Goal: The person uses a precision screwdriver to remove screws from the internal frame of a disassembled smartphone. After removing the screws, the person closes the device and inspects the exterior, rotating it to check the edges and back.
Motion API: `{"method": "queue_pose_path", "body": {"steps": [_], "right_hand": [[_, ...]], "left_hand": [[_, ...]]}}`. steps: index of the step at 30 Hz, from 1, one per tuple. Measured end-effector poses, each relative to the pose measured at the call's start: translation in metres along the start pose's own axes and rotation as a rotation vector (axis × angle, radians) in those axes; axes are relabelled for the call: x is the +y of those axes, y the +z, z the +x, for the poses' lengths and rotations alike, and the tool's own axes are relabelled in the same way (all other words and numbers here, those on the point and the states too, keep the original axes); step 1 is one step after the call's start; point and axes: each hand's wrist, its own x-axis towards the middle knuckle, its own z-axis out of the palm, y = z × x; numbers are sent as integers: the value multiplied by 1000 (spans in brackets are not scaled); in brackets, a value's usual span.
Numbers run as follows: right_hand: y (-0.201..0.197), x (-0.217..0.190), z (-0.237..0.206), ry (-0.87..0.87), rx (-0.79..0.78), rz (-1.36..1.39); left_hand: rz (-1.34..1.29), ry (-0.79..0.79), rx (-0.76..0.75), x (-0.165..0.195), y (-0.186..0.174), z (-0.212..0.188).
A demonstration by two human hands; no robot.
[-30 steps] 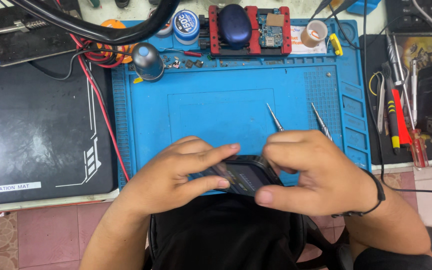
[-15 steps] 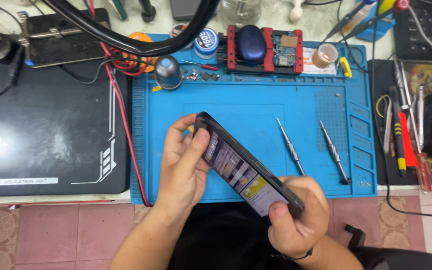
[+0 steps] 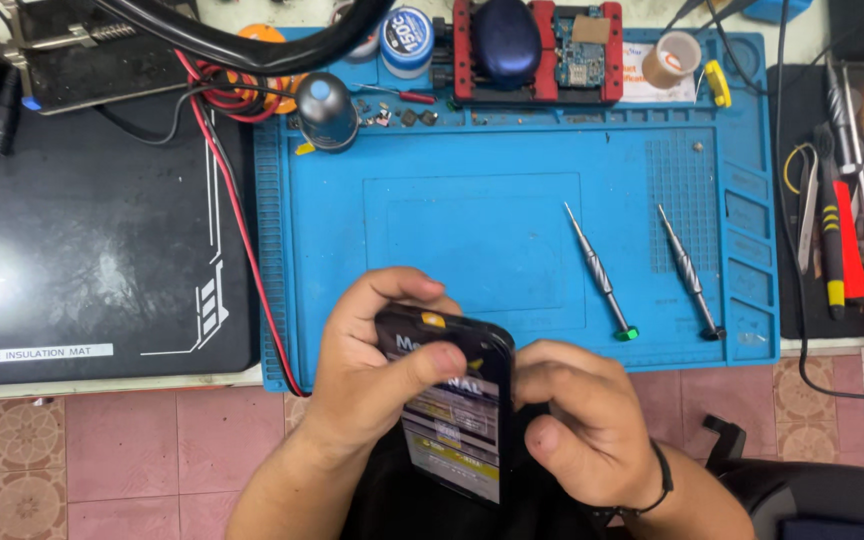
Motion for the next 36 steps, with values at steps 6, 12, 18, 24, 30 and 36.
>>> {"method": "queue_pose_path", "body": {"steps": [6, 12, 18, 24, 30, 36], "right_hand": [[-7, -19, 16, -111, 38, -259], [-13, -27, 22, -273, 38, -446], [-13, -30, 18, -272, 25, -476], [-11, -33, 13, -274, 28, -525], [-8, -29, 17, -262, 40, -476], [-4, -29, 16, -243, 101, -458]], "left_hand": [[55, -27, -140, 5, 1, -6], [270, 45, -283, 14, 3, -6], [280, 67, -341, 17, 7, -6], [222, 51, -330, 15, 10, -9], [204, -47, -313, 18, 12, -13], [189, 30, -308, 16, 10, -12]]}}
